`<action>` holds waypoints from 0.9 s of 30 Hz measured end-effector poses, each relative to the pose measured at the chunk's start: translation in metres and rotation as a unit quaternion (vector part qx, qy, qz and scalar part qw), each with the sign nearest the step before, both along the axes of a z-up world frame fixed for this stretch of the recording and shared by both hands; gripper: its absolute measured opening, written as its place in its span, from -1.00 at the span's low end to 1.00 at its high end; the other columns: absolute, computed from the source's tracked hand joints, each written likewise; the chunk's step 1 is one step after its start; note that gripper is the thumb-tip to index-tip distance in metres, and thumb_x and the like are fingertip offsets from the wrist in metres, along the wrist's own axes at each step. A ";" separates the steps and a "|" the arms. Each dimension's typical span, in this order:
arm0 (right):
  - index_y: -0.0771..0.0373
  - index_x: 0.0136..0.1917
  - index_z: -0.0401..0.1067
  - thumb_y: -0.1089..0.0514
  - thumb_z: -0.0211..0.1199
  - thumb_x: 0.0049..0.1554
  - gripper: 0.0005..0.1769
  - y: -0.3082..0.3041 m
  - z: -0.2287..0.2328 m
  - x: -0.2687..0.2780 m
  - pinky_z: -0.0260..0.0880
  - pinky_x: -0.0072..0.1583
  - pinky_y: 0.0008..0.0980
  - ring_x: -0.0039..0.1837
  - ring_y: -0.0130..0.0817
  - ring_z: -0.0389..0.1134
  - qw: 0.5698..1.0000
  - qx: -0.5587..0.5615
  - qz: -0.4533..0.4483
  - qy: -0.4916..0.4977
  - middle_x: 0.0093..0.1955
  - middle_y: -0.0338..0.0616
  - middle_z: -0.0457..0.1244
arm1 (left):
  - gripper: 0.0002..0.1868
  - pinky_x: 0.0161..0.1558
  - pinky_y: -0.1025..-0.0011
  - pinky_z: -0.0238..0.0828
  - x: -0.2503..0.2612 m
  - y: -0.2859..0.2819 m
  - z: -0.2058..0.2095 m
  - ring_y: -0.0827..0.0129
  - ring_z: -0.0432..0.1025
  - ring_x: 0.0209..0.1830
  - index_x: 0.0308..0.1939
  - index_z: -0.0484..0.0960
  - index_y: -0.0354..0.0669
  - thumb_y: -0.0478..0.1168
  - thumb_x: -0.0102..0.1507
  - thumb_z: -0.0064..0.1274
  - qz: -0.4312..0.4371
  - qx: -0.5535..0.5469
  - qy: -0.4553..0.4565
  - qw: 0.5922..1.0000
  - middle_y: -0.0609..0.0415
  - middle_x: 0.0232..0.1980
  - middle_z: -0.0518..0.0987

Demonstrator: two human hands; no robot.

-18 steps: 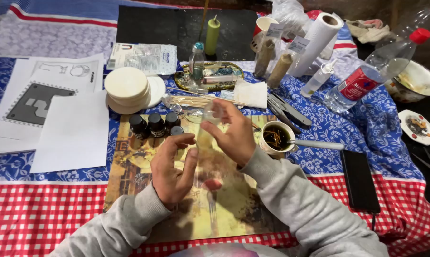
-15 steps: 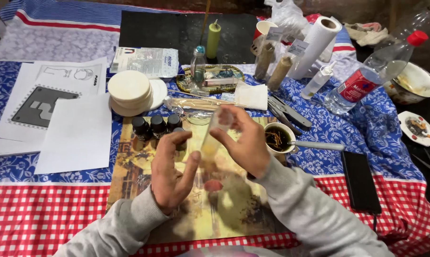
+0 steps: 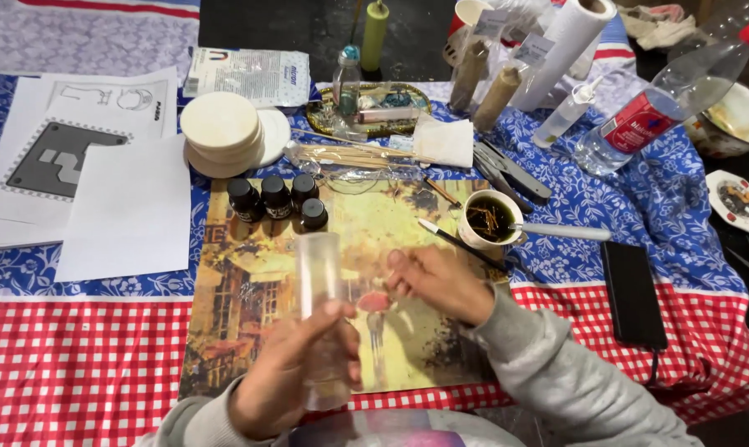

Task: Preparing a clear plastic candle mold by inserting a wick and adjusting it using a cotton swab.

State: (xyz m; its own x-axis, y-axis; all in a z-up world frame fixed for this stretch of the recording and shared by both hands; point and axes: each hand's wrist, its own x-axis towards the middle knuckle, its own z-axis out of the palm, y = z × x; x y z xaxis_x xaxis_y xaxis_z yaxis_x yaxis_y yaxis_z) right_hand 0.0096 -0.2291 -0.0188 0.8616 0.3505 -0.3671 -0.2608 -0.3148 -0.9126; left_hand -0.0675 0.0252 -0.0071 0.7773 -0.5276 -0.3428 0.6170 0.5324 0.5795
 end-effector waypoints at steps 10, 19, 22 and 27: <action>0.27 -0.07 0.54 0.20 0.24 0.21 -0.89 0.036 -0.006 0.101 0.36 -0.01 -0.06 -0.07 0.03 0.38 0.819 -0.278 -0.006 -0.501 -0.16 0.01 0.36 | -0.60 -0.43 0.30 0.50 0.003 -0.001 0.001 0.26 0.51 -0.51 -0.03 0.49 -0.25 -0.02 0.23 0.13 0.126 0.029 -0.011 0.991 0.00 -0.42 0.54; 0.23 -0.02 0.54 0.34 0.28 0.01 -0.76 0.054 -0.061 0.136 0.27 0.19 -0.12 0.14 -0.07 0.26 0.751 -0.376 0.001 -0.542 -0.01 -0.12 0.30 | -0.60 -0.43 0.31 0.51 0.002 0.008 -0.002 0.24 0.51 -0.51 -0.05 0.47 -0.29 -0.04 0.24 0.15 0.109 0.014 -0.022 0.994 -0.02 -0.41 0.54; 0.31 -0.02 0.51 0.31 0.32 -0.08 -0.70 0.054 -0.057 0.131 0.24 0.13 -0.08 0.12 -0.03 0.24 0.751 -0.358 0.009 -0.555 0.01 -0.05 0.26 | -0.59 -0.41 0.32 0.51 0.001 0.010 -0.003 0.26 0.51 -0.49 -0.02 0.46 -0.28 -0.04 0.24 0.14 0.117 0.026 -0.020 0.993 -0.03 -0.42 0.54; 0.28 -0.01 0.49 0.38 0.27 -0.03 -0.73 0.057 -0.065 0.127 0.21 0.16 -0.13 0.16 -0.10 0.24 0.738 -0.402 -0.031 -0.541 0.04 -0.07 0.24 | -0.58 -0.42 0.32 0.50 0.001 0.011 -0.009 0.25 0.51 -0.50 -0.02 0.47 -0.31 -0.04 0.24 0.14 0.119 0.034 -0.021 0.992 -0.02 -0.41 0.54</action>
State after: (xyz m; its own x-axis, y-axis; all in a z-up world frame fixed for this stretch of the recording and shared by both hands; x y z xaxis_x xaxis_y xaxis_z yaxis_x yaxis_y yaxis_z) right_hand 0.1366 -0.1725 -0.0838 0.8085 0.3420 0.4790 0.4473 -0.8860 -0.1224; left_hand -0.0660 0.0361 -0.0159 0.8910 -0.3049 -0.3364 0.4538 0.6183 0.6417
